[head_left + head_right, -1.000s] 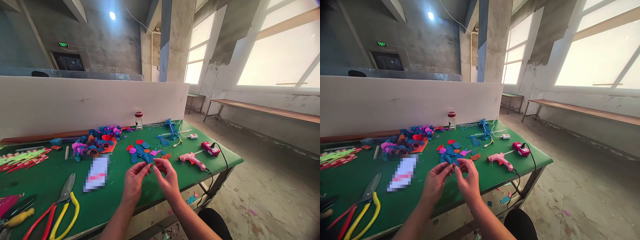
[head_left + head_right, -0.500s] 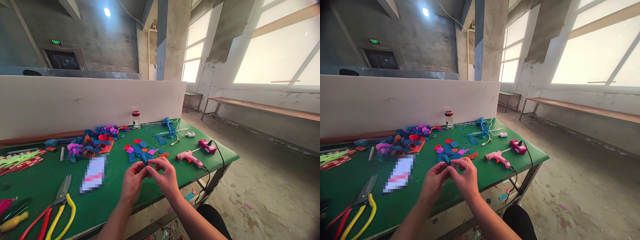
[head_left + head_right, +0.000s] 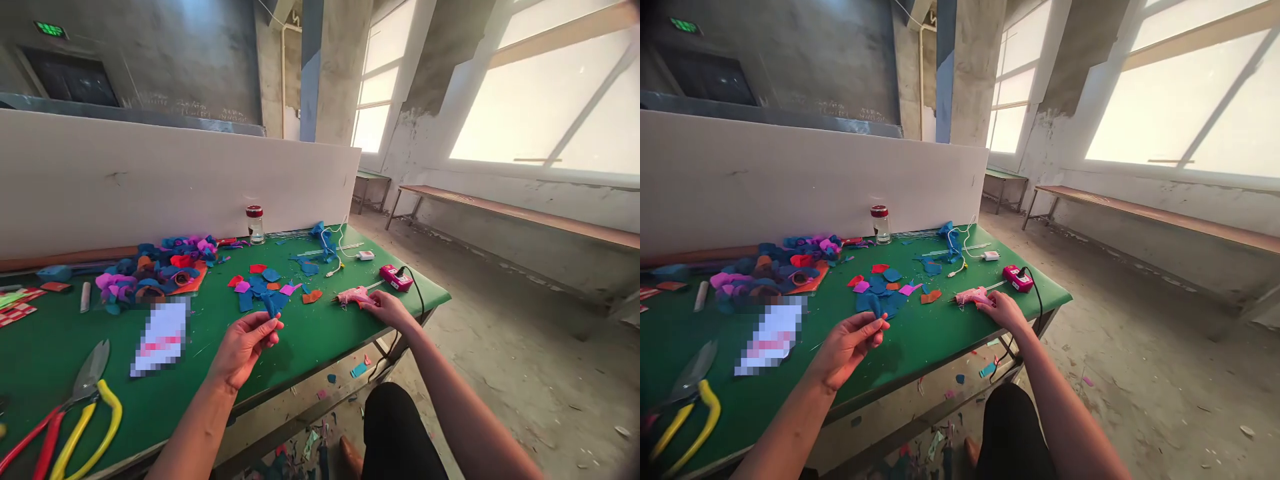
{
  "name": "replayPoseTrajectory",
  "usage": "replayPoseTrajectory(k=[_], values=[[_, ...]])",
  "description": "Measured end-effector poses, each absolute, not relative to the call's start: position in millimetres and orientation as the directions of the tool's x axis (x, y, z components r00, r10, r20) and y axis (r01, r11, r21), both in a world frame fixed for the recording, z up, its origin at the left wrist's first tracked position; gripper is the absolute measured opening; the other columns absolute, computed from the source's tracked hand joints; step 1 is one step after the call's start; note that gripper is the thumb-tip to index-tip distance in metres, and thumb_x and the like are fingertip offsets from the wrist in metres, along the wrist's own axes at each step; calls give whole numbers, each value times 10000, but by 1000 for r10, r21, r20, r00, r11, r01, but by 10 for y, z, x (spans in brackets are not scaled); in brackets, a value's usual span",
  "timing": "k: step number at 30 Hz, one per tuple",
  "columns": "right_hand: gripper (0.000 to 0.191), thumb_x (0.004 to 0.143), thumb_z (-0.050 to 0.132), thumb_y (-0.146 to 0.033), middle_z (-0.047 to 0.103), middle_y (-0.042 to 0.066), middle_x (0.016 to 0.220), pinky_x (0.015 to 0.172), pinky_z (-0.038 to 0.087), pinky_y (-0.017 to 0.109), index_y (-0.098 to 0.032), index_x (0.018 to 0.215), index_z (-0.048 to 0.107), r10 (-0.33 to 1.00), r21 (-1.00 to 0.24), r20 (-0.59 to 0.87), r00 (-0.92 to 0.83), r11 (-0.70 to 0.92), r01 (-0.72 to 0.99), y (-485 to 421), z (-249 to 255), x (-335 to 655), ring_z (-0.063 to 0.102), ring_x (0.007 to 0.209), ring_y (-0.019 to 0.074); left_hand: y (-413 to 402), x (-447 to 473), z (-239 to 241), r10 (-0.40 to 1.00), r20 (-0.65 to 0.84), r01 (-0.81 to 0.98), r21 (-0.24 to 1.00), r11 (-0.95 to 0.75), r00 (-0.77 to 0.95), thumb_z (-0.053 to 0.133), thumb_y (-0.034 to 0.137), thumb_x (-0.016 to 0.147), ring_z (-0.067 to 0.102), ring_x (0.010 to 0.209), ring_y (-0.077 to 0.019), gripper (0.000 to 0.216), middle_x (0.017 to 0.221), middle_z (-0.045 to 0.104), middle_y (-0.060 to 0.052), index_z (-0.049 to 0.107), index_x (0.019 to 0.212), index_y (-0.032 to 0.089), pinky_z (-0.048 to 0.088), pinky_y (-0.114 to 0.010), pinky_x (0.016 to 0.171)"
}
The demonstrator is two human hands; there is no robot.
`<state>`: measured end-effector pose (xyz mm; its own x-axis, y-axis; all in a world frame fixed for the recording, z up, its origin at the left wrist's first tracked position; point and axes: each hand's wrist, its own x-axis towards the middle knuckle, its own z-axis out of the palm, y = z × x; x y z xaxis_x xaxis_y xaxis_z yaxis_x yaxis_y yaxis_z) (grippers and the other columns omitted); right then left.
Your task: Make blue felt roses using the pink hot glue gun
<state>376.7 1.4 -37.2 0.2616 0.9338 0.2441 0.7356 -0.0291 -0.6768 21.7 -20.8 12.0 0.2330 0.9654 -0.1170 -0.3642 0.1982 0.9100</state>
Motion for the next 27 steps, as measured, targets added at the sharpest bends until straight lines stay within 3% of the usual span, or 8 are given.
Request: replayPoseTrajectory(k=[5, 9, 13, 16, 20, 27], values=[[323, 674, 683, -494, 554, -7, 581, 523, 343, 266, -176, 680, 623, 985, -727, 106, 135, -16, 687, 116, -388, 3793, 484, 540, 144, -152, 184, 54, 957, -118, -411, 884, 223, 266, 841, 207, 611, 574, 529, -74, 240, 687, 702, -63, 749, 806, 99, 485, -180, 533], [472, 757, 547, -632, 577, 19, 696, 525, 377, 262, -169, 827, 613, 990, -796, 85, 109, 2, 606, 3, -272, 3718, 529, 609, 155, -118, 162, -2, 954, -129, -423, 874, 238, 270, 836, 206, 619, 572, 524, -78, 218, 681, 695, -63, 746, 790, 103, 479, -189, 519], [541, 718, 639, -641, 614, 57, 891, 644, 479, 292, -203, 1019, 540, 999, -985, 36, 39, 29, 168, -230, -74, 3463, 627, 779, 199, -105, 167, -25, 961, -131, -408, 885, 225, 245, 846, 211, 598, 571, 517, -81, 223, 673, 697, -68, 743, 764, 104, 470, -189, 504], [573, 682, 726, -574, 611, 20, 820, 601, 453, 263, -208, 1067, 513, 998, -1000, 29, -52, 29, 8, -383, 76, 3173, 601, 686, 160, -103, 173, -29, 964, -118, -400, 893, 209, 240, 849, 226, 592, 566, 513, -78, 242, 670, 697, -66, 747, 774, 104, 462, -184, 499], [415, 786, 636, -555, 526, -25, 685, 543, 404, 230, -180, 949, 564, 985, -992, 93, -147, 104, 65, -529, 248, 2822, 490, 576, 109, -111, 171, -29, 964, -113, -388, 899, 202, 239, 850, 236, 589, 567, 520, -82, 256, 670, 697, -71, 755, 788, 105, 459, -189, 502], [253, 872, 548, -443, 496, -30, 678, 513, 380, 215, -190, 864, 552, 945, -867, 295, -142, 327, 376, -618, 410, 2582, 469, 579, 110, -146, 176, 6, 974, -110, -359, 916, 176, 199, 851, 241, 573, 577, 510, -93, 245, 670, 704, -71, 755, 764, 123, 456, -206, 507]])
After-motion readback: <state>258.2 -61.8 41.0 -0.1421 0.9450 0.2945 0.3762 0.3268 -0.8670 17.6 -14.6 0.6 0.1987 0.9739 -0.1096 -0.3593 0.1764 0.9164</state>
